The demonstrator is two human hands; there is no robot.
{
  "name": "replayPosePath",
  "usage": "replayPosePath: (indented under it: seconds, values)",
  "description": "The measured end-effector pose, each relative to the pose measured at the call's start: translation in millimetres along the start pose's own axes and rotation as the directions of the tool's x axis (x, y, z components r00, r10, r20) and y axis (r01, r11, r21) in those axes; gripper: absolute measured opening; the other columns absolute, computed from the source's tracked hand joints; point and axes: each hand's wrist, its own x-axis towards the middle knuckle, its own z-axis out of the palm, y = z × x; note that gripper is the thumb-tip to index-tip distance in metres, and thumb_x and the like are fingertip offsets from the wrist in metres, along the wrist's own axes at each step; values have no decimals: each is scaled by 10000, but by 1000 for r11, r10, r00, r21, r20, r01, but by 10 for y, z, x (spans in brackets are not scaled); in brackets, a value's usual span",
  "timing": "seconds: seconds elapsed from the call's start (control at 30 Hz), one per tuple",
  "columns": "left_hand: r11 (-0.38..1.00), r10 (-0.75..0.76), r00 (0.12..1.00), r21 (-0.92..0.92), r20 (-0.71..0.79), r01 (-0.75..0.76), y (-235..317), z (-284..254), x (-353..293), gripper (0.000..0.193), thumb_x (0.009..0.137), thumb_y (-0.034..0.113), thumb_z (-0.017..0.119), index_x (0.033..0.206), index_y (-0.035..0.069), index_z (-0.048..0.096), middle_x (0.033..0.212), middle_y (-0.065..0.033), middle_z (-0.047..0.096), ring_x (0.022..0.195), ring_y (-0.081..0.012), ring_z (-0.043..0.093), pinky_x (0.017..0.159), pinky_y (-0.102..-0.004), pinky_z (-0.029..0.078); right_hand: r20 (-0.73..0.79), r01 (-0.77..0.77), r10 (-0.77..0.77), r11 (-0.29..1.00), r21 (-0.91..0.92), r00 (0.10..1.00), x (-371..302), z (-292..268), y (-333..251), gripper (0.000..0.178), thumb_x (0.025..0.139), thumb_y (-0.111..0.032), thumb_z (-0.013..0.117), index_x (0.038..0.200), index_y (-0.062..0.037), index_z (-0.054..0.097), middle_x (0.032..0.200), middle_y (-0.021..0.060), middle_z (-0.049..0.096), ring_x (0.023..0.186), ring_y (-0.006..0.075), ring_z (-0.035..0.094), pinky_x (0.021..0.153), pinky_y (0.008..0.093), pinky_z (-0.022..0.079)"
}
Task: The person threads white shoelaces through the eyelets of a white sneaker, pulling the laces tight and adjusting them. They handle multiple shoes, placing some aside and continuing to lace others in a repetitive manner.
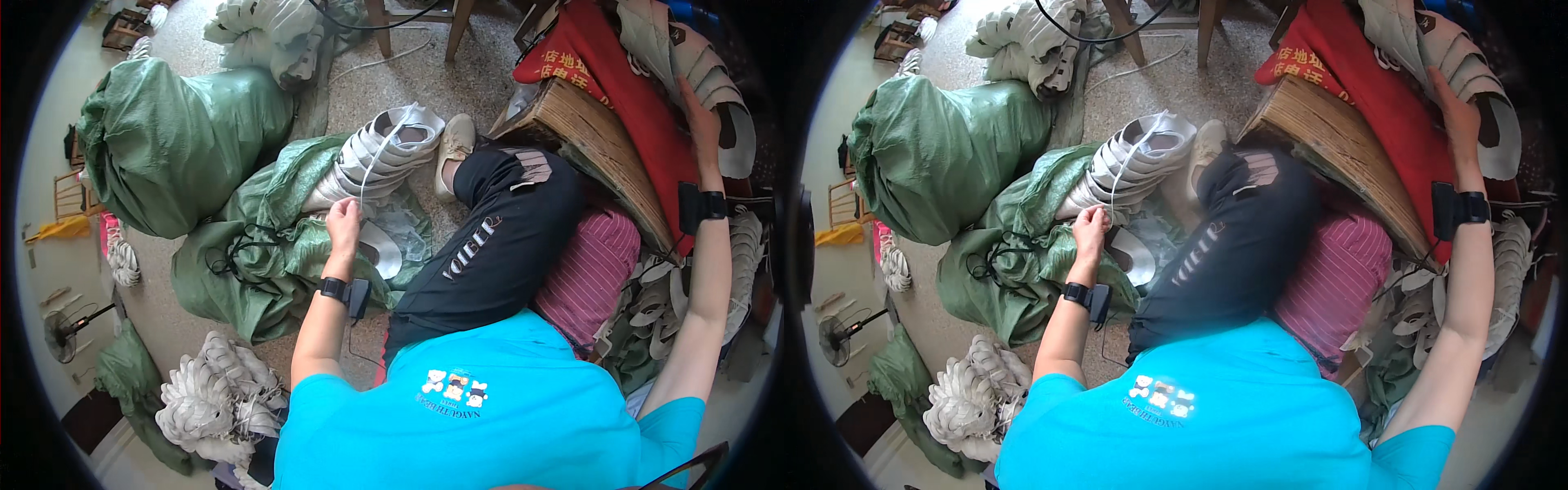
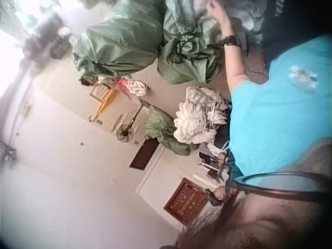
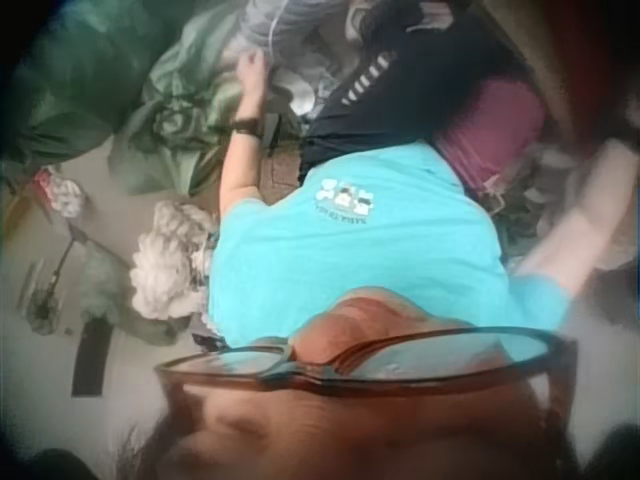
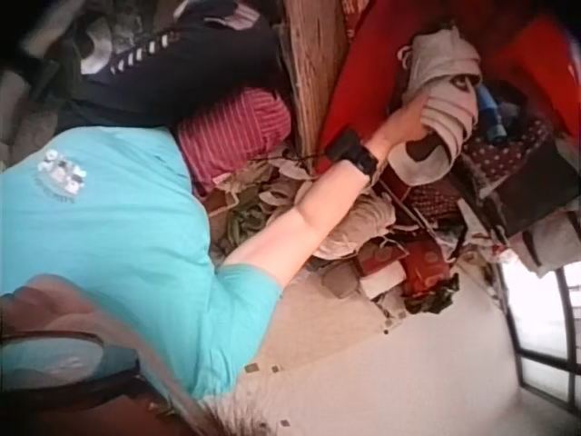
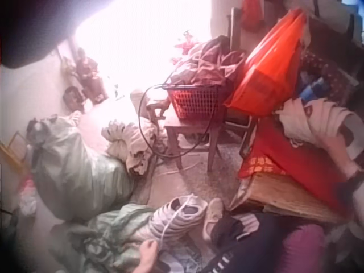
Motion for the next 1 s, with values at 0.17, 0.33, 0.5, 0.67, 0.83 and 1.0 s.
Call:
replayPosePath:
  seconds: [0.17,0.33,0.5,0.67,0.83,1.0]
  values:
    - [849,308,950,462,-40,-256,314,432,305,293,892,254,683,1067,18,670,1033,-175,639,1037,-330,579,918,-428,457,-51,25,-25,1000,-8,998,-35,-46,28,505,880,-297,767,1222,50,634,1187,72,649,1081,146,601,947,264,454]
    - [604,424,905,735,30,-307,440,722,568,246,842,264,727,962,65,645,1035,-160,595,1055,-357,533,946,-471,418,69,-158,149,978,134,986,-37,-255,85,512,875,-280,777,1234,51,623,1190,71,650,1077,135,603,946,258,458]
    - [965,46,991,-261,125,-12,335,498,783,152,989,194,601,1009,52,548,799,-65,630,662,-158,601,611,-293,520,24,10,-12,997,79,1000,-54,-21,14,572,876,-293,773,1284,61,583,1255,82,626,1135,154,583,990,271,437]
    - [929,132,944,-370,302,-11,1443,-264,32,94,1014,165,570,1011,80,531,783,12,578,601,-31,450,529,-183,364,-37,80,-78,995,56,996,-150,-21,69,510,898,-253,756,1272,49,587,1171,44,637,1017,111,602,904,235,471]
    - [865,256,921,-495,294,-83,2597,-834,-663,53,1017,135,560,1001,87,543,781,27,548,625,-22,442,545,-166,348,-36,79,-77,994,69,996,-156,51,-5,546,890,-263,763,1293,52,572,1207,50,625,1050,123,593,934,243,459]
    - [712,587,780,-597,216,-371,3734,-1189,-1262,62,1006,87,531,1049,43,532,804,4,494,641,-56,407,562,-183,345,-83,123,-119,991,43,989,-98,35,60,643,855,-318,781,1313,71,553,1291,112,617,1165,182,580,994,286,439]
